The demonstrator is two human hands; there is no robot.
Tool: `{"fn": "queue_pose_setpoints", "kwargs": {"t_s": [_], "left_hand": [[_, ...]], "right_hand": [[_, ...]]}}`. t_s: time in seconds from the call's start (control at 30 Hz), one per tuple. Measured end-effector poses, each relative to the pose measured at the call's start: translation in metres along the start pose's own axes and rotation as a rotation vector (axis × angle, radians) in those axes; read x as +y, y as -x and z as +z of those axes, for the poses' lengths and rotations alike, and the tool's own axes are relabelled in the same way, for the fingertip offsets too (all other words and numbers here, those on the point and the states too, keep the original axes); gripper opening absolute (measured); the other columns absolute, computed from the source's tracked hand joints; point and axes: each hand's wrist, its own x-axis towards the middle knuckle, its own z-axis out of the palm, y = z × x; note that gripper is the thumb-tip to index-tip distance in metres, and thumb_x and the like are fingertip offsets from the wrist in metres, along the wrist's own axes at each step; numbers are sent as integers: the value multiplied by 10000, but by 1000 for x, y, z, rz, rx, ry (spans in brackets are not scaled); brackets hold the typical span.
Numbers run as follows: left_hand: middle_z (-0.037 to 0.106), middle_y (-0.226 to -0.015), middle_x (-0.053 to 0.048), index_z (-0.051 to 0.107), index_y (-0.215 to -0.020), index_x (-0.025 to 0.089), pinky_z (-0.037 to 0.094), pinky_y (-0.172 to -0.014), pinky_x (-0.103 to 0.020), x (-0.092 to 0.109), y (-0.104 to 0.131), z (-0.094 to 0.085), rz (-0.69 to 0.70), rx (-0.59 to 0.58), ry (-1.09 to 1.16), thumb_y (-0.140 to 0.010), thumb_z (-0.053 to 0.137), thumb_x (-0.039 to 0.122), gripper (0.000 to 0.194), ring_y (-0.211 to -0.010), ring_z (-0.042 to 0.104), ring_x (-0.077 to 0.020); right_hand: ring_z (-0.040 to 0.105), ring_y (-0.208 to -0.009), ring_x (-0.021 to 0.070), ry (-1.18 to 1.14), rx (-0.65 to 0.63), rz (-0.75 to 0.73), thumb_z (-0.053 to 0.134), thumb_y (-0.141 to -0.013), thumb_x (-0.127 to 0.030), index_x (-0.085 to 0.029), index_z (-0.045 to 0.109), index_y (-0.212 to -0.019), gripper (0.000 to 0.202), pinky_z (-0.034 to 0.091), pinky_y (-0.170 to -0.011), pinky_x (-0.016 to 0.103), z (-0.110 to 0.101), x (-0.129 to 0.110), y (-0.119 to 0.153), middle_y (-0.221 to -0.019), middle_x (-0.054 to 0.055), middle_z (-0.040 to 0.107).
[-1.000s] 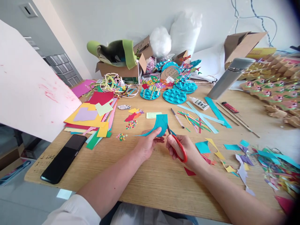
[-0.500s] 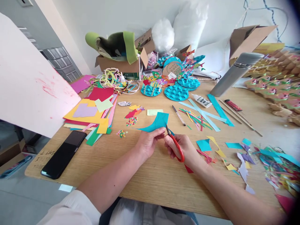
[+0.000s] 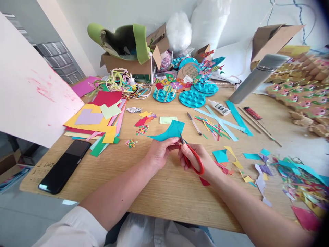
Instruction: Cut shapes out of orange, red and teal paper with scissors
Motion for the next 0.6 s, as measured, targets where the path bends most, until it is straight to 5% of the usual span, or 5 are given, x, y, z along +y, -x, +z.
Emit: {"fn": "queue_pose_setpoints", "kwargs": {"t_s": [0.6], "left_hand": [[692,-732,-10,671,-741,157,485,-682,-302,2,0,-1,-12,3,-5,-581,826,246,240,-658,618,-139]], "right_hand": [[493,-363,93,39,32,22,624,-734,-742,-173,536,-610,588,342,-368,189,0,-2,0,-462,1,562]]}}
